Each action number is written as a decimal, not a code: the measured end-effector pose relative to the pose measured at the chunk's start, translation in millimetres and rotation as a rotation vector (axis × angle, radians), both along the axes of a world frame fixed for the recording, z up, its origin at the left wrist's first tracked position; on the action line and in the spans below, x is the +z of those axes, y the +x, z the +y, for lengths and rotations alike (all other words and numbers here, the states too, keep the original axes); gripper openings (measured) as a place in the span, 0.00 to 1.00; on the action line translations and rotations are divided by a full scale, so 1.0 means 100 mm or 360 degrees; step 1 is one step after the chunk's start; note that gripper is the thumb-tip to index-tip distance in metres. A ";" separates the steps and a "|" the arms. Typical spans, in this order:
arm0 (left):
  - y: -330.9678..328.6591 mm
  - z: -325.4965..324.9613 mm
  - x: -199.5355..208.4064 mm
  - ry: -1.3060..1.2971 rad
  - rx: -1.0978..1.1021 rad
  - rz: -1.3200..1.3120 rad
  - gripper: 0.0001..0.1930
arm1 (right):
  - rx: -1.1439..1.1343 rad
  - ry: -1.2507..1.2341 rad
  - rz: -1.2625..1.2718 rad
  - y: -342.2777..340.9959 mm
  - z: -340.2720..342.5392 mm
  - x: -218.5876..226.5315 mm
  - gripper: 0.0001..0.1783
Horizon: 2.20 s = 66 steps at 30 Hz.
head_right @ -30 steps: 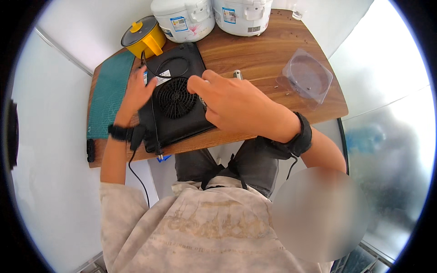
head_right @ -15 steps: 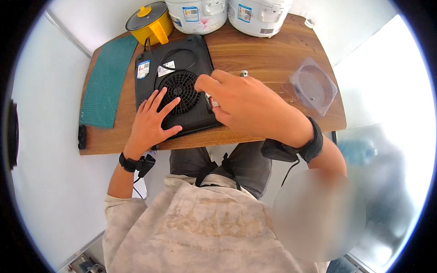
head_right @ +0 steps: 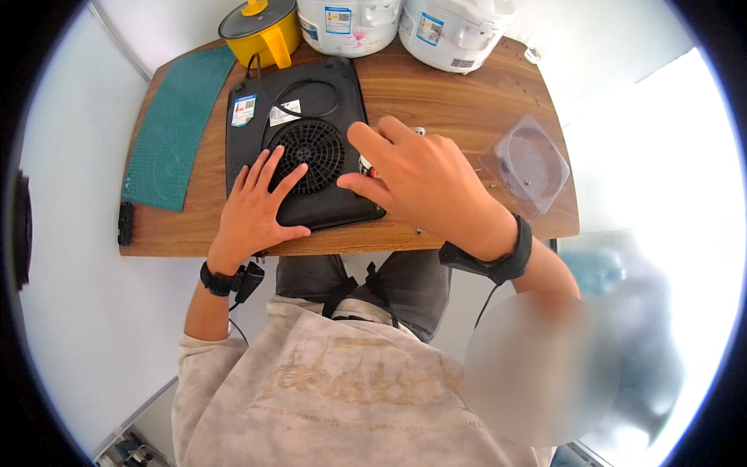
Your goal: The person uses a screwdriver to fasten screws into the underside of a black portable induction cooktop. They place screws into holes, tighten them, and reposition the cooktop to access different screw locations. The cooktop is flipped to show the top surface at the end.
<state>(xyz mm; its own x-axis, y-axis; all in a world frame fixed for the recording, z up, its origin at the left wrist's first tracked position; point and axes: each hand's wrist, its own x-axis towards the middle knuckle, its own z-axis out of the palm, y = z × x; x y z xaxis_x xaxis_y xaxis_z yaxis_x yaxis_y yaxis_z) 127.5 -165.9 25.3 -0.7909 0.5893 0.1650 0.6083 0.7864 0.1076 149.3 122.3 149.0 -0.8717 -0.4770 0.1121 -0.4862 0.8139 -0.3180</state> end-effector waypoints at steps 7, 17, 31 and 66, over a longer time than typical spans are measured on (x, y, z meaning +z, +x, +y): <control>0.00 -0.04 -0.03 0.0058 0.0006 0.0012 0.52 | 0.0408 -0.0269 0.0169 -0.04 0.11 -0.03 0.18; 0.02 -0.04 -0.08 0.0123 0.0023 0.0022 0.52 | 0.0467 -0.0193 0.0077 0.05 0.13 0.07 0.18; 0.01 -0.05 -0.09 0.0152 0.0015 0.0021 0.51 | -0.0214 0.0164 -0.0272 0.08 0.01 0.29 0.18; 0.01 -0.05 -0.11 0.0141 0.0035 0.0041 0.51 | 0.0008 -0.0030 0.0096 0.18 0.05 0.18 0.26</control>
<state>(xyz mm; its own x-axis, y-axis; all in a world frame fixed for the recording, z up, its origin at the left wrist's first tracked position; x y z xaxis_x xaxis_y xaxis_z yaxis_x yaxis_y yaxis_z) 128.5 -170.4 14.6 -0.7982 0.5541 0.2363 0.5947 0.7875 0.1619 167.0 127.0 167.3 -0.8607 -0.4787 0.1733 -0.5090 0.8054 -0.3036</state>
